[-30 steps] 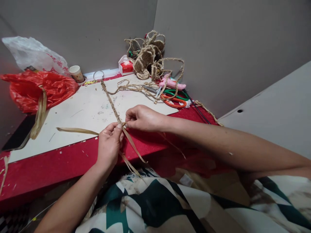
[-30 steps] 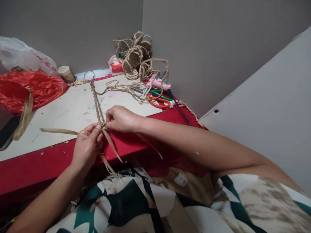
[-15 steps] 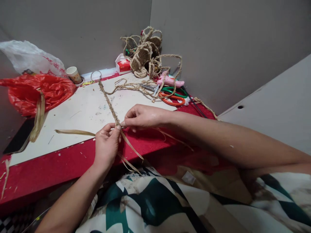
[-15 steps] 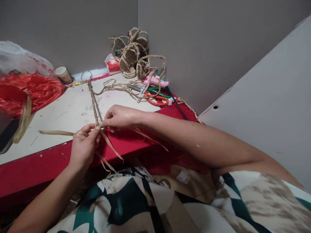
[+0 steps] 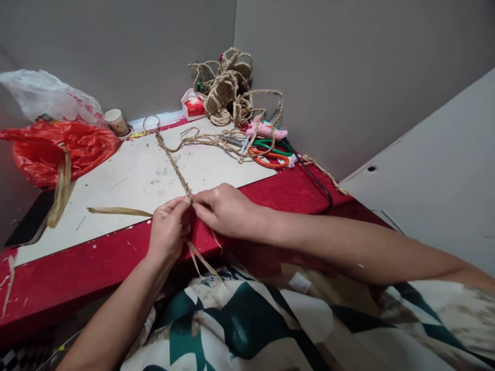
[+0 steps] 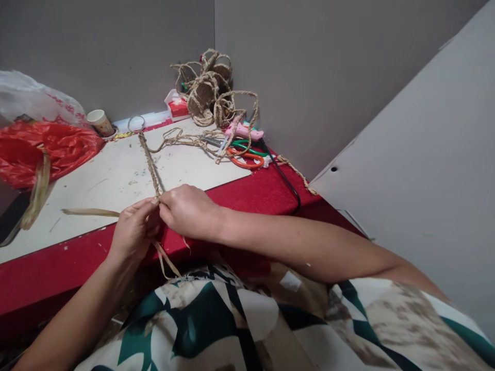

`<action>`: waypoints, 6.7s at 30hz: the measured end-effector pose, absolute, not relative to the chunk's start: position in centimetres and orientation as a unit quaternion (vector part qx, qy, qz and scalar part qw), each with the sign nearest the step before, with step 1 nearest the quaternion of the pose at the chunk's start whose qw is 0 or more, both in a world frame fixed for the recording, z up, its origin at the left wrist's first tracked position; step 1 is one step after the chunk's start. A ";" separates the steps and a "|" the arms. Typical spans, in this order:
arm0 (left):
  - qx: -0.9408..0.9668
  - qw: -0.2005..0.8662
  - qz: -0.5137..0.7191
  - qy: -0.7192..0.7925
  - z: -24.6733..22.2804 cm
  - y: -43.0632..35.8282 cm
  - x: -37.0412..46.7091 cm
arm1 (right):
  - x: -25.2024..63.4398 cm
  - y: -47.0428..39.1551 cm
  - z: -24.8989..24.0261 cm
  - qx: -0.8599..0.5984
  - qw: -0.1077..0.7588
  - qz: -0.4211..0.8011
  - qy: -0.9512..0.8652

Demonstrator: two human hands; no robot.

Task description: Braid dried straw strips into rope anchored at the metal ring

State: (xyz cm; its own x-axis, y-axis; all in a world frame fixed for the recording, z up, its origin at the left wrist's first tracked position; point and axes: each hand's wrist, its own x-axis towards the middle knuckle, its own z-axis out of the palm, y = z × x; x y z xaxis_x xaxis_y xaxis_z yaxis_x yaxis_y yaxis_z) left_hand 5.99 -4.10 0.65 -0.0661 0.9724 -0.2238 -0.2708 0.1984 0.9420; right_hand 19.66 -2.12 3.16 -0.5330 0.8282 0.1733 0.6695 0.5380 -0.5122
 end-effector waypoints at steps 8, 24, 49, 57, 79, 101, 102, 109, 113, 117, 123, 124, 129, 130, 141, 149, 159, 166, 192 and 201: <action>0.344 0.607 0.523 0.489 0.1 -4.0 5.5 | 18.5 -3.8 2.7 -0.433 0.127 0.097 -0.887; 0.331 0.668 0.506 0.434 0.9 -3.8 2.8 | 18.0 0.3 2.2 -0.338 0.217 0.623 -0.672; 0.684 0.390 0.286 0.546 3.0 -4.4 0.3 | 16.6 -0.5 0.5 -0.468 0.202 0.617 -0.599; 0.793 0.134 0.104 0.585 3.4 -6.1 1.2 | 16.0 -1.2 1.0 -0.403 0.225 0.733 -0.500; 0.488 0.631 0.325 0.507 3.2 -4.3 0.8 | 16.8 -0.8 1.3 -0.317 0.211 0.806 -0.453; 0.425 0.610 0.369 0.558 1.8 -3.7 1.6 | 18.0 0.4 1.6 -0.346 0.148 0.492 -0.785; 0.409 0.620 0.371 0.557 1.7 -3.8 1.8 | 18.0 0.3 1.7 -0.357 0.140 0.482 -0.788; 0.371 0.617 0.413 0.558 1.2 -4.3 2.1 | 18.5 -0.2 2.3 -0.357 0.114 0.458 -0.806; 0.375 0.615 0.417 0.553 1.1 -4.2 2.1 | 19.0 0.0 2.4 -0.346 0.110 0.461 -0.810; 0.378 0.612 0.420 0.554 1.0 -4.1 2.2 | 19.1 0.2 2.3 -0.365 0.117 0.447 -0.808; 0.385 0.608 0.423 0.550 1.1 -4.1 2.2 | 19.1 0.1 2.3 -0.375 0.123 0.462 -0.794; 0.385 0.608 0.424 0.550 1.1 -4.1 2.2 | 19.1 0.1 2.2 -0.372 0.124 0.465 -0.793; 0.386 0.608 0.428 0.546 0.9 -4.2 2.2 | 19.5 0.2 2.0 -0.341 0.136 0.474 -0.800; 0.386 0.608 0.429 0.545 0.9 -4.2 2.2 | 19.5 0.1 2.0 -0.339 0.136 0.471 -0.803; 0.380 0.605 0.443 0.541 0.9 -4.4 2.1 | 22.8 1.3 3.2 -0.359 0.106 0.454 -0.808; 0.414 0.579 0.445 0.544 0.3 -4.6 2.5 | 19.8 2.5 6.3 -0.397 0.285 0.238 -0.839; 0.472 0.472 0.520 0.533 -0.6 -5.0 2.9 | 0.9 3.5 6.6 -0.272 0.081 0.139 -0.949; 0.457 0.484 0.553 0.501 -0.9 -5.0 3.0 | -2.8 4.7 6.0 -0.290 0.015 0.192 -0.938; 0.430 0.474 0.556 0.530 -1.0 -5.4 4.0 | 18.6 -4.9 0.9 -0.404 0.287 0.345 -0.797; 0.411 0.430 0.619 0.513 -1.2 -5.6 4.5 | 17.0 -5.0 -0.9 -0.383 0.364 0.285 -0.800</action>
State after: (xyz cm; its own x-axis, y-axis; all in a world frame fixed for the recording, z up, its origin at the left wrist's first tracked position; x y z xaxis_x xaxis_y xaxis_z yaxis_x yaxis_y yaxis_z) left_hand 4.54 -5.64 -1.25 -0.2931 0.9536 0.0689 -0.1107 -0.1054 0.9883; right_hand 16.97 -4.99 -0.91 -0.4411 0.8203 0.3642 0.4049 0.5440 -0.7349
